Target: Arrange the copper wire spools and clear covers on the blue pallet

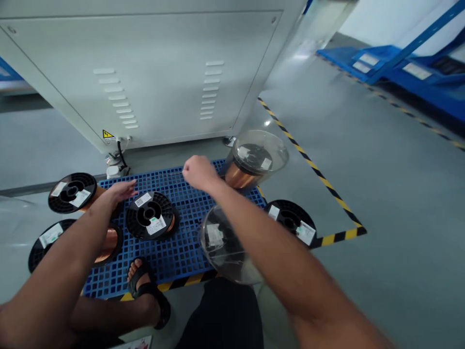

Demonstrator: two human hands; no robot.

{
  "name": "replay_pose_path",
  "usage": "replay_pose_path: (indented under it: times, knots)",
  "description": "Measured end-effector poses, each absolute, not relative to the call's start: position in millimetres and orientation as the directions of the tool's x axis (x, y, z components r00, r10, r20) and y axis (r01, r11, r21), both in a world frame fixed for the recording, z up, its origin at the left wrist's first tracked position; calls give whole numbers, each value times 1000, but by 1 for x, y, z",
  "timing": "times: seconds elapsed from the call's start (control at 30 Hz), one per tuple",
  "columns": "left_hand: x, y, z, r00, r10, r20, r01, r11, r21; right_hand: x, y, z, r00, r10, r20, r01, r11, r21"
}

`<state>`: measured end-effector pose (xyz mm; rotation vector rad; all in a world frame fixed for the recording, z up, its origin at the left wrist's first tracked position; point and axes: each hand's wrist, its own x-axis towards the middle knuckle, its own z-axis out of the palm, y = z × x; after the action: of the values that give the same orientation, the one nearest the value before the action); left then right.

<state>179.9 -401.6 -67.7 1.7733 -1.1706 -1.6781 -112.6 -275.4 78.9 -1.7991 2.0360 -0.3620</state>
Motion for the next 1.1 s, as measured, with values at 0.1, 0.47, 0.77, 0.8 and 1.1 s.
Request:
replay_pose_path:
  times: [0.1,0.47,0.77,0.8,1.1]
  knots:
    - [224,-367,-93,34,-711,-702,-210,-692,691,-68,-289,1,-287,-904,-316,-766,415,-491]
    - [244,-303,-142,191,-734,-652,-149,-678,720,21,-161,-114,-373,-815,-443,-553,579,-599]
    - [249,-332,-89,27,-896,-443,-684,-340,646,88,-94,-107,-217,-866,-450,-465,497,-733]
    - [249,-329,-84,-3,-913,-407,-716,-282,638,90,-93,-108,-226,-858,-462,-431,513,-742]
    - [236,-200,-102,-86,-912,-400,-760,-199,618,74,-110,-131,-301,-784,-543,-70,586,-807]
